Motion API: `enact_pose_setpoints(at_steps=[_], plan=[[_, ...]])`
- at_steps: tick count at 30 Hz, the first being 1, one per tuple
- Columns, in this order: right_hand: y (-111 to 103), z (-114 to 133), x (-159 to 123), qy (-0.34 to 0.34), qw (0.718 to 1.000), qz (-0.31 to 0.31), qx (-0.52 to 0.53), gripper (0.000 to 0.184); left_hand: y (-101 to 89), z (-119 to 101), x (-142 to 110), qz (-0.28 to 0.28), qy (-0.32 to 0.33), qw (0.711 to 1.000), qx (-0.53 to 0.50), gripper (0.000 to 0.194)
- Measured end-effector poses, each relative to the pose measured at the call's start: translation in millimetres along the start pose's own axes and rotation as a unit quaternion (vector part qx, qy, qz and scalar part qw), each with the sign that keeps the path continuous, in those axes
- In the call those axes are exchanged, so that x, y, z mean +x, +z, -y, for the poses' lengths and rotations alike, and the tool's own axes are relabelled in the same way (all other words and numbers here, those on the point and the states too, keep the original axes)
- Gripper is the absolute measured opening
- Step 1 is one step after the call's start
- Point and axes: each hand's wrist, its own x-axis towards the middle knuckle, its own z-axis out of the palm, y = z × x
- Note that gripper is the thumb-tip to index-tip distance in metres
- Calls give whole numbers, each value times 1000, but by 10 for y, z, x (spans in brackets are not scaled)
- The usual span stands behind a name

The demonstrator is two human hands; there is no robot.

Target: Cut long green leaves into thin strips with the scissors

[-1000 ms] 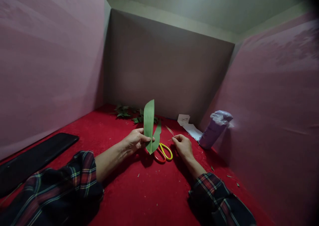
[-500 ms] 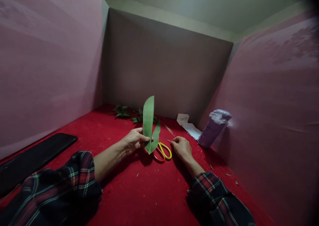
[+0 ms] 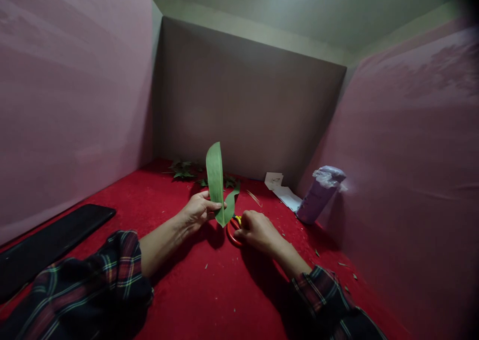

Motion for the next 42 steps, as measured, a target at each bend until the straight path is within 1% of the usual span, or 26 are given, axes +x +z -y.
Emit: enact_pose_setpoints(at_steps=[2, 5, 9, 11, 12, 13, 15, 16, 19, 20, 22, 24, 26, 28, 32, 37, 42], plan=[[-1, 46, -9, 0, 1000, 19, 9, 11, 3, -20, -10, -10, -3, 1000, 1, 21], [-73, 60, -17, 13, 999, 44, 29, 16, 5, -35, -20, -14, 0, 1000, -1, 21], [-276, -55, -98, 39, 994, 77, 71, 38, -23, -10, 12, -16, 5, 1000, -9, 24], [-382, -151, -161, 62, 990, 76, 103, 43, -42, 8, 32, -19, 7, 1000, -16, 26], [-428, -193, -189, 88, 984, 65, 137, 43, -50, 15, 39, -20, 7, 1000, -19, 26], [-468, -225, -211, 114, 977, 50, 170, 43, -56, 20, 43, -21, 8, 1000, -21, 26], [-522, -233, -227, 142, 960, 26, 240, 43, -65, 27, 43, -24, 10, 999, -20, 26], [-534, -204, -221, 142, 952, 20, 269, 45, -68, 29, 42, -25, 11, 999, -16, 25], [-499, -8, -160, 102, 939, 24, 328, 44, -70, 33, 42, -35, 21, 999, -2, 22], [-467, 75, -133, 78, 941, 27, 328, 45, -68, 34, 43, -37, 26, 999, 0, 21], [-381, 229, -84, 43, 948, 13, 314, 45, -59, 34, 44, -42, 38, 998, -1, 20], [-282, 335, -62, 25, 959, -18, 282, 44, -42, 30, 34, -45, 48, 998, -7, 20], [-185, 383, -80, 10, 970, -53, 236, 44, -20, 21, 15, -51, 53, 997, -12, 21], [-103, 381, -134, -4, 979, -76, 191, 45, -3, 12, -4, -54, 57, 997, -10, 21], [-10, 313, -255, -11, 986, -89, 141, 46, -12, 12, 5, -64, 62, 996, 9, 22], [-4, 260, -274, -12, 989, -89, 114, 44, -71, 38, 67, -74, 55, 995, 32, 23], [0, 255, -269, -14, 992, -76, 100, 41, -60, 23, 61, -92, 60, 993, 34, 19]])
